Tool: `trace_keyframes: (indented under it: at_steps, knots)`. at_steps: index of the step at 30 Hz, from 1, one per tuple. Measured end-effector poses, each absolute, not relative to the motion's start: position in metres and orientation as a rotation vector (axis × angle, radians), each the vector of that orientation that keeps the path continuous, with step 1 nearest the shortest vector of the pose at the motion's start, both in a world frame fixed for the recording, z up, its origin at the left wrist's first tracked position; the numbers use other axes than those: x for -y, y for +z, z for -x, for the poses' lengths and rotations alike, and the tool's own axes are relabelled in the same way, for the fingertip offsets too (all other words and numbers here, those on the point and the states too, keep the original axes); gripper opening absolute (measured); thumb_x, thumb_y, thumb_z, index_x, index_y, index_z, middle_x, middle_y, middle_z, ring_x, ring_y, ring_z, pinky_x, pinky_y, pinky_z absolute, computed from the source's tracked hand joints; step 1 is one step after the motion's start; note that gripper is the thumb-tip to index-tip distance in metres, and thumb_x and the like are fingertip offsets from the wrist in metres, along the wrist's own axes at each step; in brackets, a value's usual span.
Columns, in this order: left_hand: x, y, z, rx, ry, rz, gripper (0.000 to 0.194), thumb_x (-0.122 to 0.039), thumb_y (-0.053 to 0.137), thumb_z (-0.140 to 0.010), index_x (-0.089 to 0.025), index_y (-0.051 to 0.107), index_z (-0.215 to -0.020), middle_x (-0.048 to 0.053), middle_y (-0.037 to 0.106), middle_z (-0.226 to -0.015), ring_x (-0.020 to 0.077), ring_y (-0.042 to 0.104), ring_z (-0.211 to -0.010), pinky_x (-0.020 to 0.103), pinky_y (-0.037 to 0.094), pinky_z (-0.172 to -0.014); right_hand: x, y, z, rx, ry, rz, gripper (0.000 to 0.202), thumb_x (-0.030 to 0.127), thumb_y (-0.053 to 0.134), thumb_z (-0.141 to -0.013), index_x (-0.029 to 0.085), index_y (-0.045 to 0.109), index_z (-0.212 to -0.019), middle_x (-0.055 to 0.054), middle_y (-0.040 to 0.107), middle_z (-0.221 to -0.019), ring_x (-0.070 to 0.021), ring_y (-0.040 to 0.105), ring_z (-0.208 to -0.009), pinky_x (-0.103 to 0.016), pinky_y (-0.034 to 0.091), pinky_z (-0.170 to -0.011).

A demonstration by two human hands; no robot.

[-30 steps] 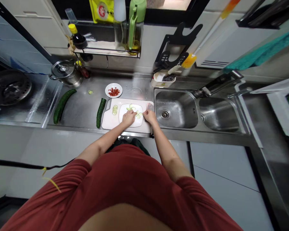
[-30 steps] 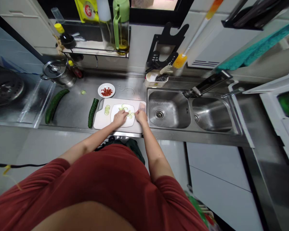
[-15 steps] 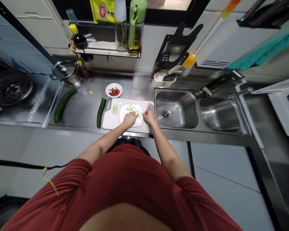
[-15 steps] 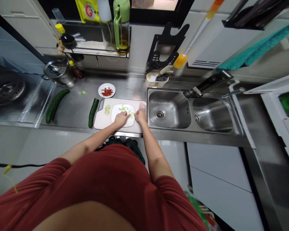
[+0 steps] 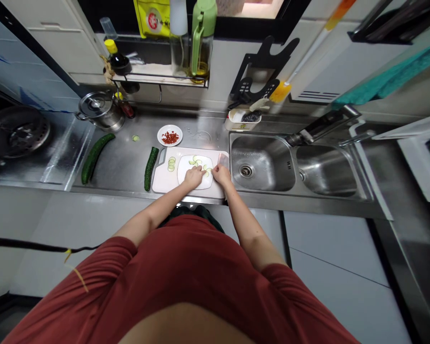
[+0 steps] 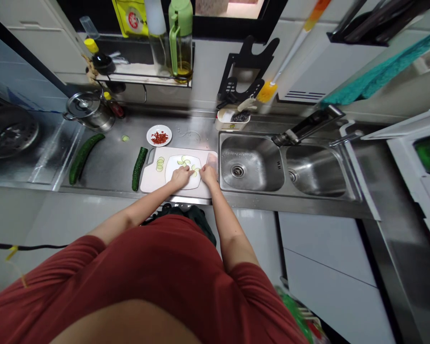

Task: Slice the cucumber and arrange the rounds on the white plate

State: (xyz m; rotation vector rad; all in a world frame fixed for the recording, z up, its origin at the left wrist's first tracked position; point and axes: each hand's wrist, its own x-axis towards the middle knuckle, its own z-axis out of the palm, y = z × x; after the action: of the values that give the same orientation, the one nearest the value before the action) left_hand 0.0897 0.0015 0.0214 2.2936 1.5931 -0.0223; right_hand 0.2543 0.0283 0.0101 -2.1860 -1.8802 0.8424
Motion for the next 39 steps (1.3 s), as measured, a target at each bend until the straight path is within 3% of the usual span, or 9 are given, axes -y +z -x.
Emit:
trace_keyframes:
  at_steps: [6, 12, 25, 39]
  knots:
    - [0.0, 0.024, -0.083, -1.714, 0.111, -2.171, 0.044, -0.013, 0.038, -0.089, -0.027, 0.058, -0.126, 0.007, 0.056, -0.116, 0.0229, 0.05, -0.109, 0.031, 0.043, -0.081, -0.025, 0.01, -0.257, 1.851, 0.832, 2.209, 0.023, 0.031, 0.05, -0.086, 0.018, 0.067, -0.093, -0.009, 0.07, -0.095, -0.0205, 0.062, -0.087, -0.025, 0.042, -0.071]
    - [0.007, 0.022, -0.085, -1.629, 0.027, -2.251, 0.043, -0.016, 0.035, -0.093, -0.032, 0.055, -0.128, 0.007, 0.053, -0.114, 0.0216, 0.048, -0.105, 0.03, 0.042, -0.079, -0.022, 0.008, -0.254, 1.825, 0.832, 2.232, 0.024, 0.035, 0.051, -0.084, 0.019, 0.067, -0.093, -0.008, 0.07, -0.095, -0.0206, 0.062, -0.088, -0.025, 0.043, -0.073]
    - [0.001, 0.024, -0.092, -1.661, 0.06, -2.128, 0.041, -0.015, 0.039, -0.091, -0.028, 0.062, -0.121, 0.007, 0.055, -0.113, 0.0215, 0.051, -0.106, 0.031, 0.044, -0.084, -0.019, 0.002, -0.253, 1.84, 0.821, 2.217, 0.029, 0.042, 0.052, -0.085, 0.019, 0.064, -0.1, -0.007, 0.069, -0.093, -0.02, 0.062, -0.087, -0.026, 0.043, -0.075]
    - [0.036, 0.035, -0.078, -1.599, 0.541, -1.959, 0.032, -0.02, 0.044, -0.09, -0.024, 0.066, -0.114, 0.004, 0.063, -0.104, 0.0159, 0.058, -0.095, 0.026, 0.045, -0.086, 0.013, 0.021, -0.251, 1.738, 0.794, 2.016, 0.031, 0.038, 0.045, -0.088, 0.02, 0.063, -0.105, -0.003, 0.068, -0.082, -0.0194, 0.061, -0.079, -0.027, 0.042, -0.074]
